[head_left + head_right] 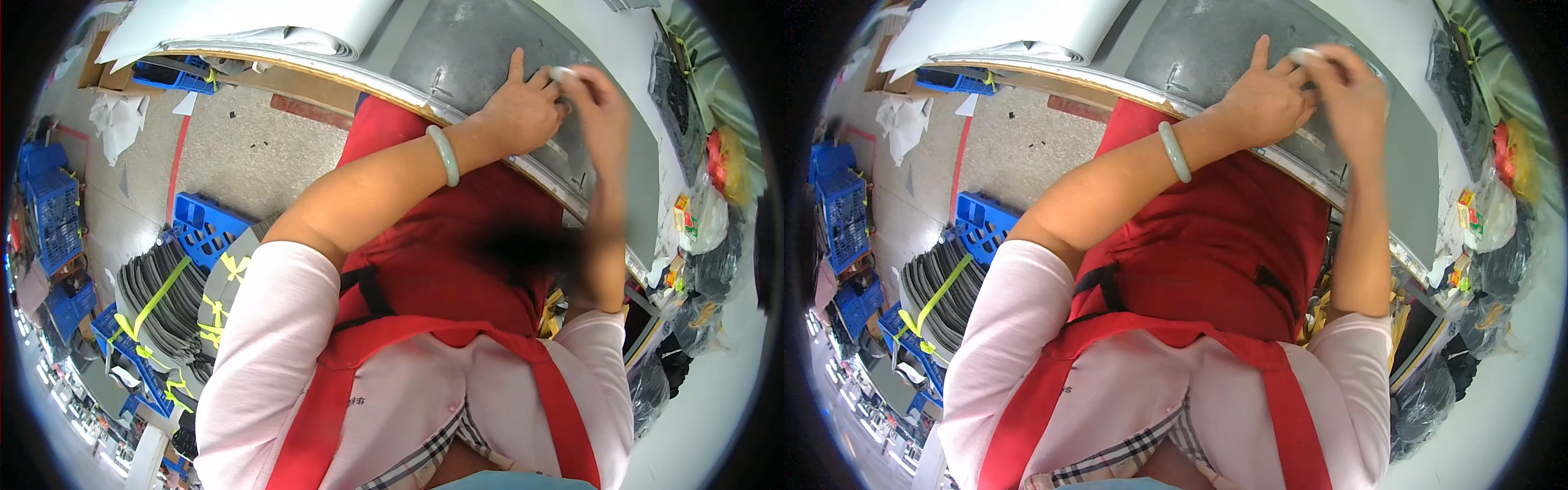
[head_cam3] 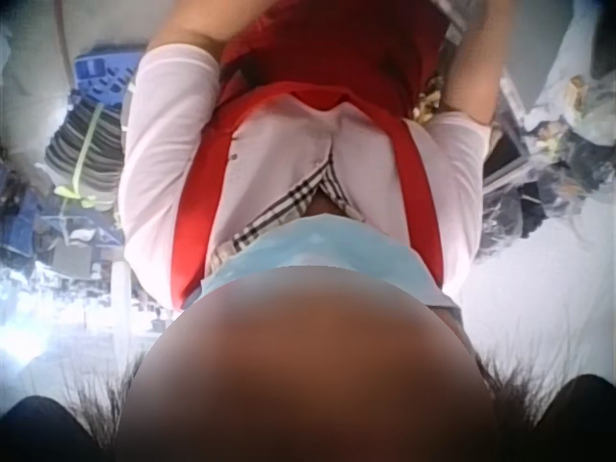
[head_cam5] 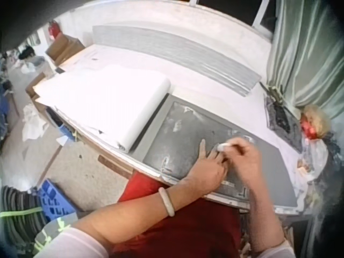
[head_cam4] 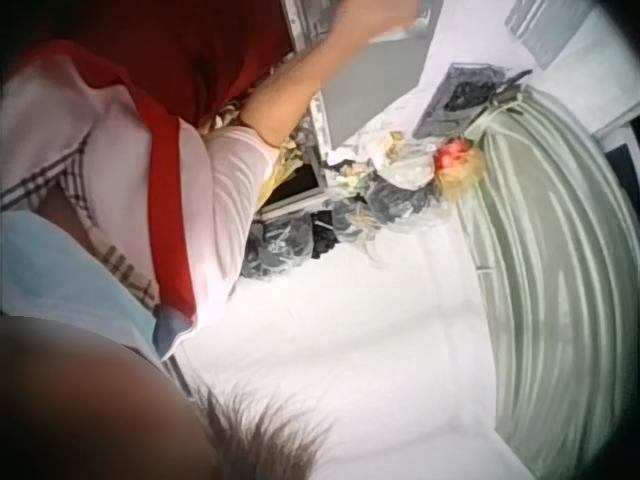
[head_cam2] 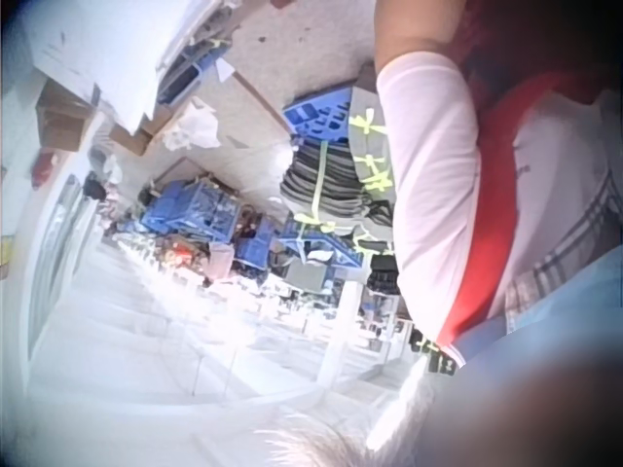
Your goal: Applying adhesive or cleaner to the edges of rectangular metal or plastic panels using a small circular sponge or pad.
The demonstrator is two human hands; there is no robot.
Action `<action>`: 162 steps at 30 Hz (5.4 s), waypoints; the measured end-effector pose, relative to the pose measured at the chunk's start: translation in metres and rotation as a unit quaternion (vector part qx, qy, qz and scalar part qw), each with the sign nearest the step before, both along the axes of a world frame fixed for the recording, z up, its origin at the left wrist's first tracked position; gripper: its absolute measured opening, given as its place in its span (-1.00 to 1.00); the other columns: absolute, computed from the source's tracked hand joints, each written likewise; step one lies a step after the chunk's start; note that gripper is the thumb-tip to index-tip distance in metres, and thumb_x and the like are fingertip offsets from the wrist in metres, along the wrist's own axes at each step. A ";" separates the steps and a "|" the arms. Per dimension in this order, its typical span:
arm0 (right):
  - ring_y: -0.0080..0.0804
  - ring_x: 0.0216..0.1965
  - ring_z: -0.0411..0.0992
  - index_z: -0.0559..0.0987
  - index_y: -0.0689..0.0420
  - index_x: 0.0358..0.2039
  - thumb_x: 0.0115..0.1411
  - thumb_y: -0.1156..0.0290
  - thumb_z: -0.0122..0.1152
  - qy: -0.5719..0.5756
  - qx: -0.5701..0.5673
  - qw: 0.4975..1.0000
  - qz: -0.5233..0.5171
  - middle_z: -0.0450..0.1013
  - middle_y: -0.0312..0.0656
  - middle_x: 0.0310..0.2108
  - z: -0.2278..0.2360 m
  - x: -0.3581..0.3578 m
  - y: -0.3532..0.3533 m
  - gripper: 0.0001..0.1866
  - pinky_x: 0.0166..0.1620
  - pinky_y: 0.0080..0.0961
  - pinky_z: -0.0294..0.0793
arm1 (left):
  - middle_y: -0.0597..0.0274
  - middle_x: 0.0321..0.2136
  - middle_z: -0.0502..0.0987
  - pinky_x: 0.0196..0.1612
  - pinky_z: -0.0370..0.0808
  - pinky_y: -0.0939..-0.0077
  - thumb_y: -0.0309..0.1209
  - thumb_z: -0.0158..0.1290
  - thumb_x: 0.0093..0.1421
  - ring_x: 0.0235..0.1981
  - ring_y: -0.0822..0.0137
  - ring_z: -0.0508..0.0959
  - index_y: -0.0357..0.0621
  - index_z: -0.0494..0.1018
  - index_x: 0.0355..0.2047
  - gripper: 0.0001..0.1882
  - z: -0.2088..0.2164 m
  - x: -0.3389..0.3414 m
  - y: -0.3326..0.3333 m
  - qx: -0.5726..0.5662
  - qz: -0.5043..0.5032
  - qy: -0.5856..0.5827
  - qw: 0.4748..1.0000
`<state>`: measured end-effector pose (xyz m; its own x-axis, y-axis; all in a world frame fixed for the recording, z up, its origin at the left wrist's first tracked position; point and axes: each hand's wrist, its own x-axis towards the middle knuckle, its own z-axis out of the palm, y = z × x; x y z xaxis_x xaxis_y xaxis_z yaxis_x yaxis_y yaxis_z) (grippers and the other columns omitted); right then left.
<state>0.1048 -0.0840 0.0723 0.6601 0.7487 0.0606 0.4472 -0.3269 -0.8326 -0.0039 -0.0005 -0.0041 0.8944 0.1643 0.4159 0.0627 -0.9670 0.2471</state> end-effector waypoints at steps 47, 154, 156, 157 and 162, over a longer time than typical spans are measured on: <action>-0.44 -0.16 0.57 0.49 0.09 -0.06 0.34 0.26 0.22 0.337 0.328 0.866 -0.171 0.57 -0.21 -0.15 -0.056 0.094 -0.133 -0.75 -0.09 -0.43 0.64 | 0.06 -0.21 0.58 -0.14 0.52 0.25 -0.40 0.28 0.09 -0.21 -0.05 0.59 -0.28 0.61 -0.23 -0.74 0.054 -0.065 0.045 -0.241 -0.130 0.100 0.957; -0.72 -0.33 0.27 0.65 0.13 -0.29 0.21 0.20 0.39 0.031 -0.004 0.993 -0.113 0.40 -0.51 -0.41 -0.064 0.118 -0.121 -0.75 -0.18 -0.72 0.24 | 0.16 -0.32 0.56 -0.15 0.50 0.23 -0.41 0.30 0.03 -0.21 0.06 0.53 -0.24 0.58 -0.33 -0.78 0.050 -0.121 0.075 -0.094 -0.031 0.048 0.994; -0.72 -0.35 0.27 0.65 0.14 -0.30 0.20 0.20 0.40 0.039 -0.016 0.992 -0.118 0.40 -0.51 -0.42 -0.063 0.117 -0.120 -0.74 -0.19 -0.73 0.24 | 0.16 -0.34 0.55 -0.17 0.50 0.24 -0.41 0.30 0.04 -0.23 0.07 0.53 -0.24 0.57 -0.35 -0.79 0.049 -0.121 0.074 -0.080 -0.031 0.041 0.995; -0.72 -0.35 0.27 0.65 0.14 -0.30 0.20 0.20 0.40 0.039 -0.017 0.992 -0.118 0.40 -0.51 -0.42 -0.063 0.115 -0.120 -0.74 -0.19 -0.73 0.24 | 0.16 -0.34 0.55 -0.17 0.50 0.24 -0.41 0.30 0.04 -0.23 0.07 0.53 -0.24 0.57 -0.35 -0.79 0.048 -0.121 0.075 -0.081 -0.032 0.041 0.995; -0.72 -0.38 0.25 0.63 0.16 -0.31 0.19 0.19 0.41 0.013 -0.004 0.990 -0.137 0.38 -0.52 -0.44 -0.056 0.103 -0.114 -0.72 -0.24 -0.70 0.24 | 0.17 -0.37 0.55 -0.21 0.49 0.23 -0.40 0.30 0.04 -0.27 0.07 0.53 -0.24 0.57 -0.37 -0.80 0.048 -0.120 0.075 -0.091 -0.039 0.027 0.995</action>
